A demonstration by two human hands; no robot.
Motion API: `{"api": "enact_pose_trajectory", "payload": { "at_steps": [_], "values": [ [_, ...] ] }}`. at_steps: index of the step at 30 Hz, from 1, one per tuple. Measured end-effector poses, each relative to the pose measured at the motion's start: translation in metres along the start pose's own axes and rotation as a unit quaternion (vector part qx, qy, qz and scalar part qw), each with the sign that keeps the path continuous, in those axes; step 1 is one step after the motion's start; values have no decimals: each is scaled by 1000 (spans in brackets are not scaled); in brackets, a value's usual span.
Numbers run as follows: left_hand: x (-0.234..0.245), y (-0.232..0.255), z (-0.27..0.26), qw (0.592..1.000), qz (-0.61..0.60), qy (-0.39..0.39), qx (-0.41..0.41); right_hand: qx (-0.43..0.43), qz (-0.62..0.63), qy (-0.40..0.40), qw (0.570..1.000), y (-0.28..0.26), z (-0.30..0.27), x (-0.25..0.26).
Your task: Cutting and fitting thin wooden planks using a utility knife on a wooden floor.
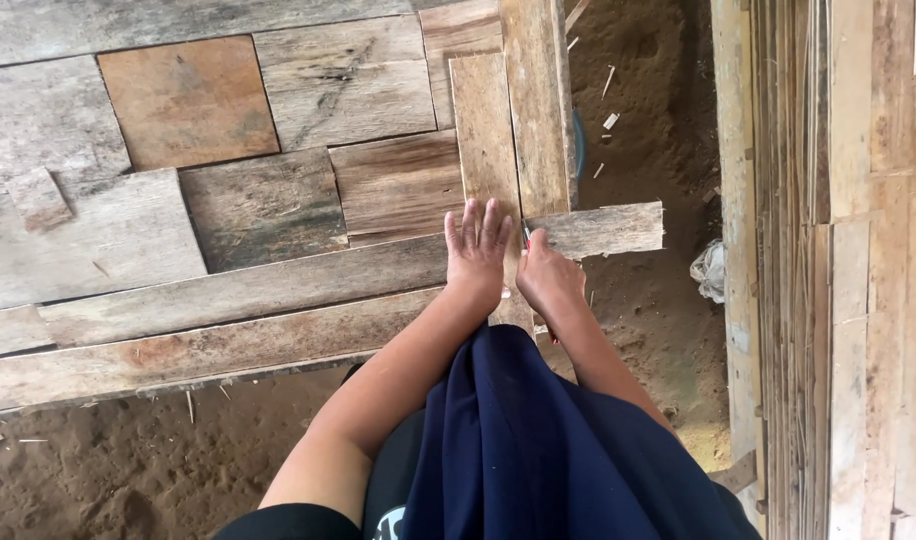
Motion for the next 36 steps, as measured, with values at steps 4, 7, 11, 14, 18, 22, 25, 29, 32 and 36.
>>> {"api": "enact_pose_trajectory", "payload": {
  "at_steps": [4, 7, 11, 14, 18, 22, 25, 29, 32, 36],
  "values": [
    [-2, 1, 2, 1000, 4, 0, -7, 0, -20, -12, 1000, 10, 1, -14],
    [13, -2, -9, 1000, -9, 3, 2, 2, -8, -10, 1000, 3, -8, -7],
    [18, -1, -12, 1000, -26, 11, -8, -24, 4, -23, 999, 6, -27, -9],
    [16, 1, -11, 1000, -25, 15, -8, -26, -8, -17, 999, 8, -36, -8],
    [8, 1, -5, 1000, -16, 2, 0, -40, 7, -11, 999, 18, -41, -27],
    [3, 0, 1, 1000, -7, 1, -4, -34, 11, -1, 999, 20, -43, -32],
    [5, -1, -1, 1000, -1, -6, -9, -46, 16, -10, 999, 20, -49, -33],
    [14, -1, -9, 1000, 5, -1, -9, -53, 21, -10, 998, 21, -50, -38],
    [10, 0, -7, 1000, 4, 5, -14, -56, 20, -23, 998, 25, -50, -40],
    [19, 0, -10, 1000, 4, 19, -17, -49, 16, -24, 998, 24, -53, -36]
  ]
}}
Point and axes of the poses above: each hand's wrist, its own z-axis towards the middle knuckle, its own x-axis out of the back of the hand, y = z × x, the point moved 9 cm from there along z, towards the middle knuckle, and after that the axes turned 12 degrees about y, right-handed, at the moved point
